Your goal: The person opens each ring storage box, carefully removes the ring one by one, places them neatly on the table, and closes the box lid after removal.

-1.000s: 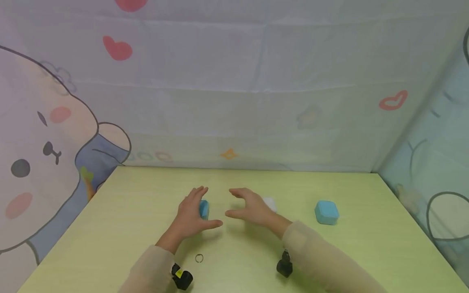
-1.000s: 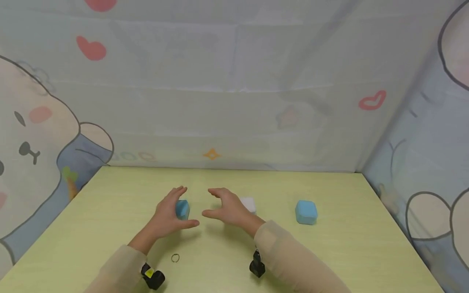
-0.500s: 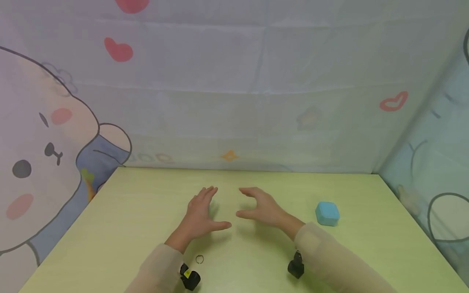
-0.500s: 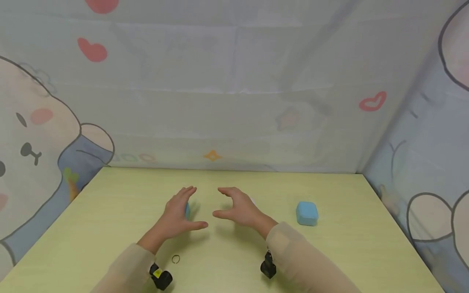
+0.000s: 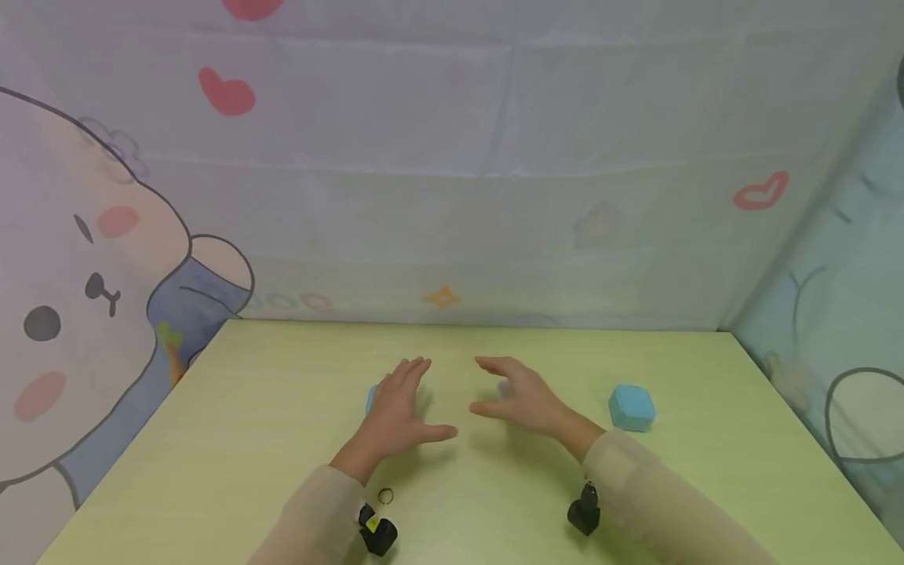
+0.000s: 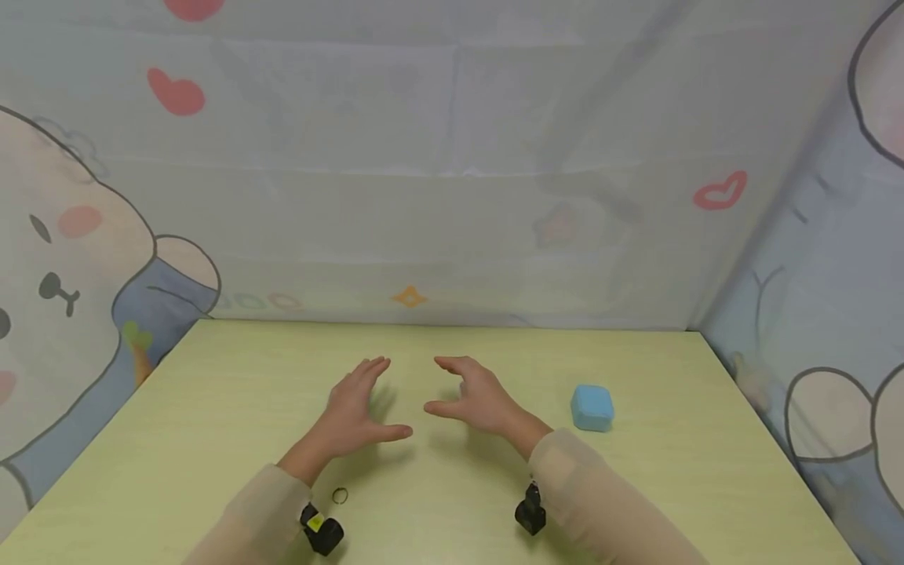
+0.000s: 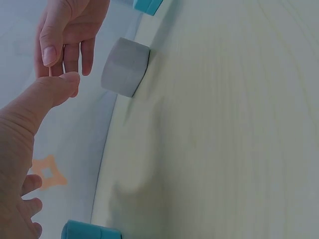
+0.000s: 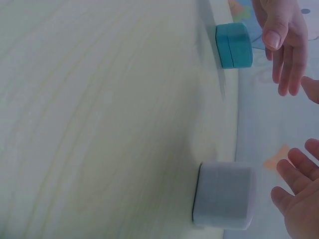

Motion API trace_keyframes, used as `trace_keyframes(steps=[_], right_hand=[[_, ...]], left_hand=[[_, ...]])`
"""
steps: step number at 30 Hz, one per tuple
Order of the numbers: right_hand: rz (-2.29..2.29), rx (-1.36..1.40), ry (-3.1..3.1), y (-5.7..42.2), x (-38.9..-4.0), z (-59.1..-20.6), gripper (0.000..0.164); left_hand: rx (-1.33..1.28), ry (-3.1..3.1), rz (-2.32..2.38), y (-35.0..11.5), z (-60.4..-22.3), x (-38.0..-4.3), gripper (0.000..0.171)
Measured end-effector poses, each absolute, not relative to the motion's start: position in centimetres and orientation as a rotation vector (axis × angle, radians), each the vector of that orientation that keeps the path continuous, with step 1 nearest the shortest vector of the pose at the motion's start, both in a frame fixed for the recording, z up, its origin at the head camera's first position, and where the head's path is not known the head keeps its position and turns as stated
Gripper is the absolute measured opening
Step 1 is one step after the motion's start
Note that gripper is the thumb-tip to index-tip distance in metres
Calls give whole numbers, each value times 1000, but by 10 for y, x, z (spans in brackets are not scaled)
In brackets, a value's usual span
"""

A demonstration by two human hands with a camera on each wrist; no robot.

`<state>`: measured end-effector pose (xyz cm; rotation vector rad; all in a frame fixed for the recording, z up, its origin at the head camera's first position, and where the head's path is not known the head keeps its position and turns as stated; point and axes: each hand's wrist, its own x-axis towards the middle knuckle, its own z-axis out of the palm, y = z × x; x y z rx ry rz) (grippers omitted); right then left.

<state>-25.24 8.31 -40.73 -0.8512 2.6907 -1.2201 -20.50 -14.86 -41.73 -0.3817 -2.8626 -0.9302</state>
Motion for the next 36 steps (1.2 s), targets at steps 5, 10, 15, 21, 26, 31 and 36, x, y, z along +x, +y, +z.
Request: trace_keyframes(steps=[5,10,15,21,26,31,36], right_hand=[[-1235,-835,2681,90,-253,-408,73],[-1251,-805,2678,96,-252,-411,74],[-1272,-791,2675,99,-252,-411,74],[-1293,-749,2670,105,-252,-411,75],[-1300,-731,2671,111,-252,-412,76],[-1324,-720,2657,116,-252,-415,76],[-1342,-716,2653,120,-253,-419,77]], left_hand=[[-370,-2871,-929,-144,-417,-207,105],[-375,-2870,-946,-138,-416,-207,103],[-378,-2881,-956,-133,-417,-208,104],[-390,-2898,-981,-127,-417,-209,104],[-397,-2912,-983,-123,-421,-211,103],[-411,-2920,-980,-119,-425,-211,103],[-436,-2929,-977,-114,-429,-213,103]])
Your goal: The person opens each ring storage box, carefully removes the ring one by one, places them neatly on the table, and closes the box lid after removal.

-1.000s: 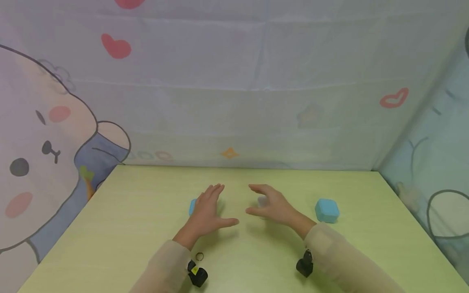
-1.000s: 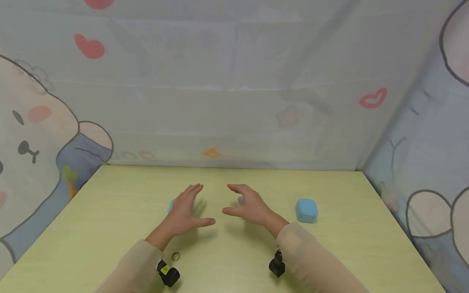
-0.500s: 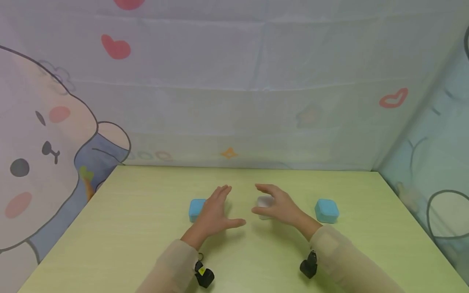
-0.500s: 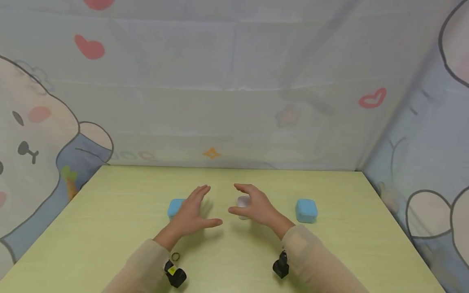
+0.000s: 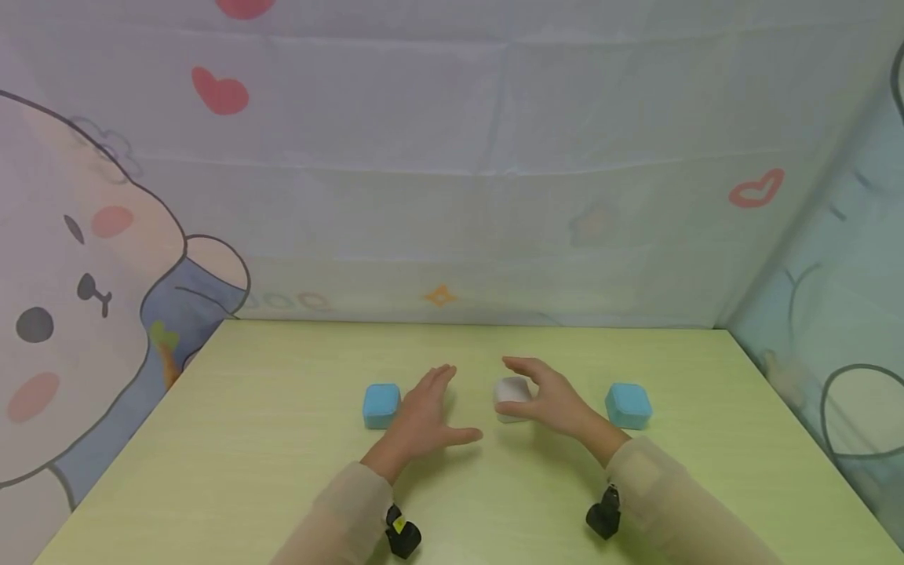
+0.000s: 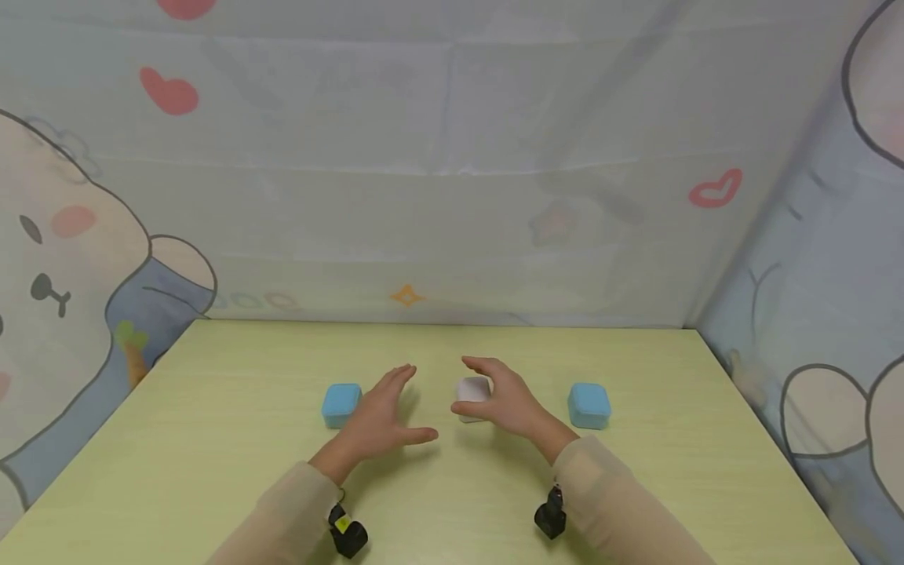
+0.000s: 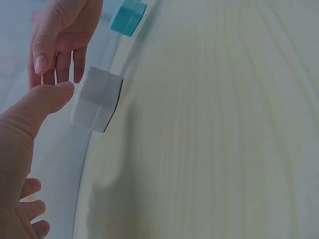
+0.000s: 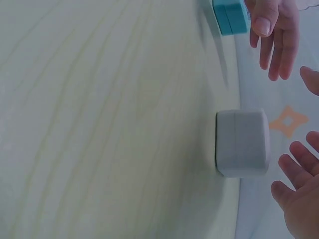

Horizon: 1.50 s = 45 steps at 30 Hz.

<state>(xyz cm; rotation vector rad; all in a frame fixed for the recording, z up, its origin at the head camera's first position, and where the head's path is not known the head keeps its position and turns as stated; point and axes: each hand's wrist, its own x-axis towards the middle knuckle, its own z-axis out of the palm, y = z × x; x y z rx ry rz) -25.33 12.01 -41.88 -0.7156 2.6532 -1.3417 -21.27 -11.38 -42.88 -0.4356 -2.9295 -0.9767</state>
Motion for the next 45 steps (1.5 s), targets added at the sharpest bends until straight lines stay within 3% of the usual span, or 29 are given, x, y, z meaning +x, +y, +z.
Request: trace_keyframes(steps=[45], right_hand=[[-1376,-693,2581,145,-257,-444,80]], left_hand=[[-482,-2953,-931,-72,-464,-226,95]])
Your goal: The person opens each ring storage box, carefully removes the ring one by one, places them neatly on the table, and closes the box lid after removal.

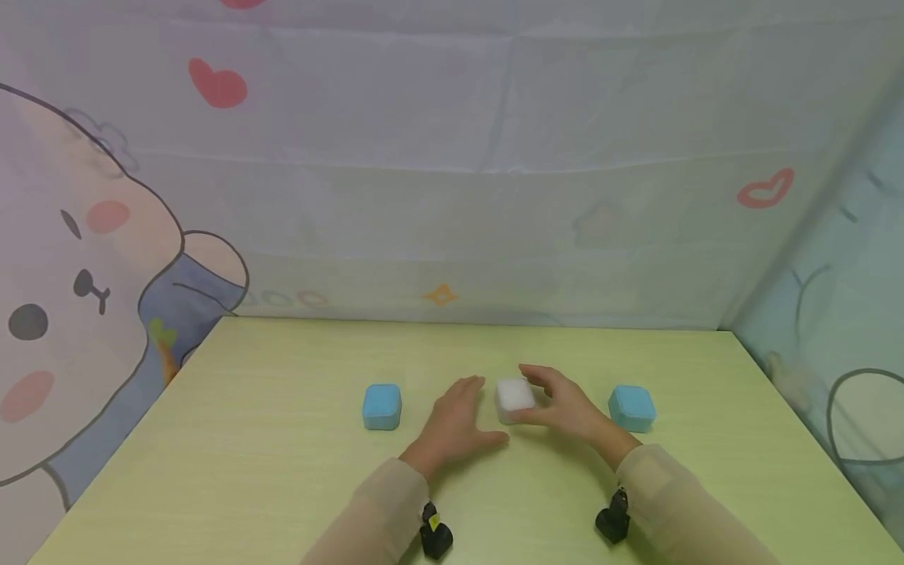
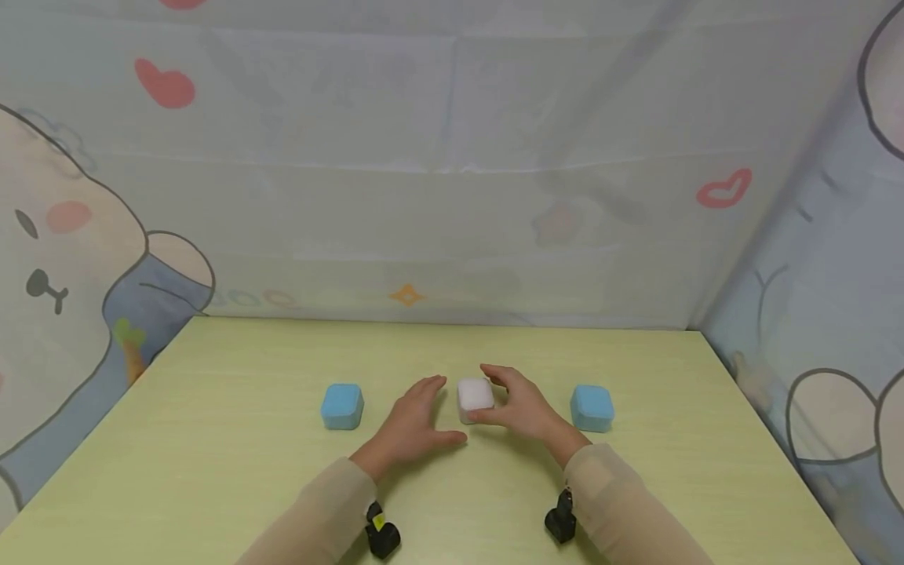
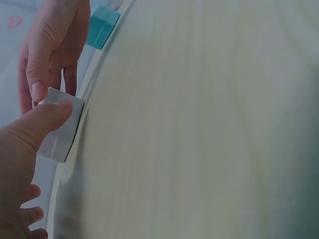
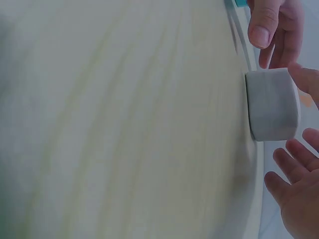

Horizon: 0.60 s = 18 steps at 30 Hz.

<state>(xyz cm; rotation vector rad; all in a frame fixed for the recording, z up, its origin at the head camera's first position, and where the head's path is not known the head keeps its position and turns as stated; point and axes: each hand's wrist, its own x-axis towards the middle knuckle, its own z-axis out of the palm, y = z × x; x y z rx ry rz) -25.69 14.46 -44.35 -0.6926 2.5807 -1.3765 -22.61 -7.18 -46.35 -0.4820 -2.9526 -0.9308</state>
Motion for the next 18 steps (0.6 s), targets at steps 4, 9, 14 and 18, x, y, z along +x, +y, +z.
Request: trace_keyframes(steps=[4,9,14,18], right_hand=[[-1360,-700,2572,146,-257,-444,80],[-1351,-697,2546,145,-257,-443,82],[-1338,-683,2549,145,-257,-443,82],[-1315,-659,2564,144,-257,-445,80]], left_hand=[[-479,-2963,-912,-68,-465,-228,94],[-481,-2955,-907,-64,-464,-229,93],[-477,-2948,-919,-62,-463,-229,88],[-484,-2945,-913,-61,-464,-230,85]])
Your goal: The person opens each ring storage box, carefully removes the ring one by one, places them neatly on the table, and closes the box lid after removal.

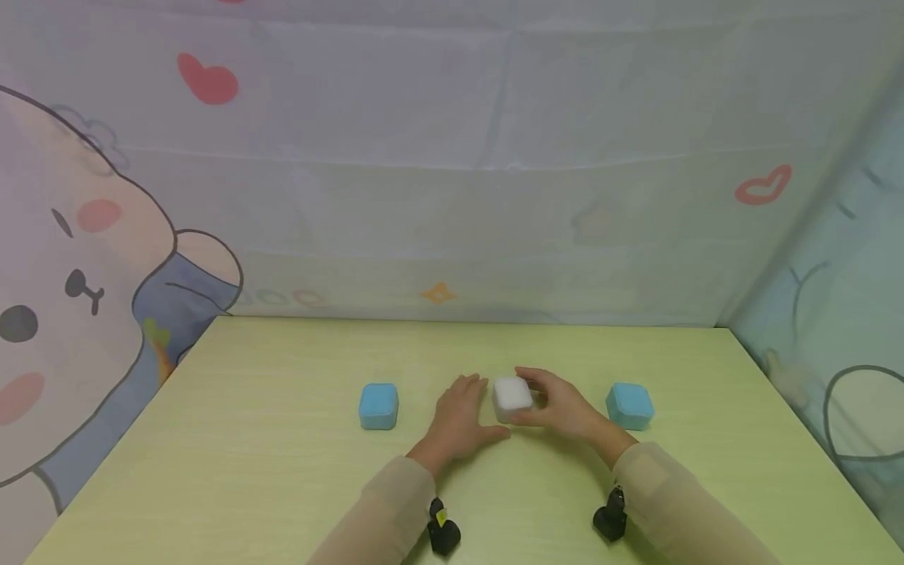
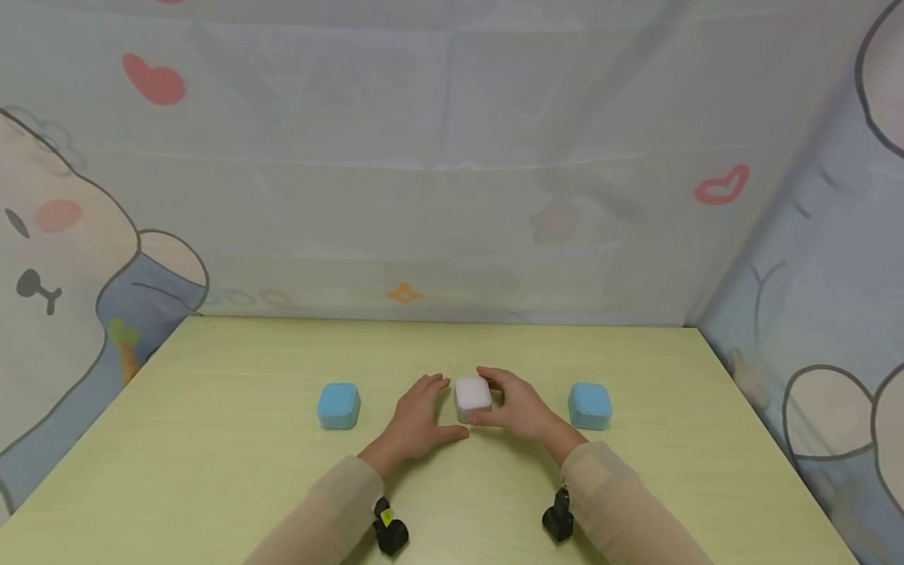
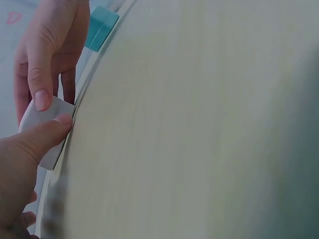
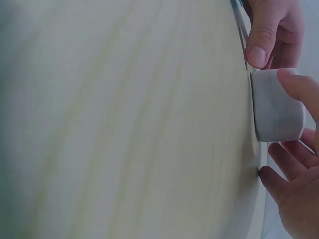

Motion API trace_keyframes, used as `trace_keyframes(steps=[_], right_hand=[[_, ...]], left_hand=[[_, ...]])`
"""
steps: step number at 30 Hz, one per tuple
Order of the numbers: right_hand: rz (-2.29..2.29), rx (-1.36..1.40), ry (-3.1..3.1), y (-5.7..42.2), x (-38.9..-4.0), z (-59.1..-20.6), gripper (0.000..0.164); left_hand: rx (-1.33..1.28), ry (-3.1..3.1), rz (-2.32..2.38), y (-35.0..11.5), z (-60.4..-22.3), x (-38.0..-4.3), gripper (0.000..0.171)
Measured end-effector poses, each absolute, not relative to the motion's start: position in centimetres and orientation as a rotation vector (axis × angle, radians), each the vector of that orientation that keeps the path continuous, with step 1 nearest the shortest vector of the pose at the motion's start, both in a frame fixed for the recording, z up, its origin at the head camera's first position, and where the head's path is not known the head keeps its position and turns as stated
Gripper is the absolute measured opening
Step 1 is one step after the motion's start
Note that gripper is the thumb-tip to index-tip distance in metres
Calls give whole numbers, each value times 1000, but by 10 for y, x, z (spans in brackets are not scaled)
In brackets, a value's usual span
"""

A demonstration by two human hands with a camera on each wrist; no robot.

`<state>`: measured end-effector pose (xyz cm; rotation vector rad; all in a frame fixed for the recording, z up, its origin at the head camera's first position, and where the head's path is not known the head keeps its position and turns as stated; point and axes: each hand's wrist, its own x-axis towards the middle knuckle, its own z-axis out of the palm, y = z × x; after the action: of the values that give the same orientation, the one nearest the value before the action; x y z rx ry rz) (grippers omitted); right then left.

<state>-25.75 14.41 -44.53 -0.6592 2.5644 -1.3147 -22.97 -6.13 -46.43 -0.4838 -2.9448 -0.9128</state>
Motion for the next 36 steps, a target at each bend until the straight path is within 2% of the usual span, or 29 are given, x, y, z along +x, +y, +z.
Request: trace_keyframes(steps=[20,36], right_hand=[[-1285,-613,2598,138,-253,-443,72],[-1294,-677,2556,142,-257,-445,68]], left_hand=[[-434,-2939,-977,-61,-467,-230,69],[-389,-2934,-1050,-59,-468,-230,61]])
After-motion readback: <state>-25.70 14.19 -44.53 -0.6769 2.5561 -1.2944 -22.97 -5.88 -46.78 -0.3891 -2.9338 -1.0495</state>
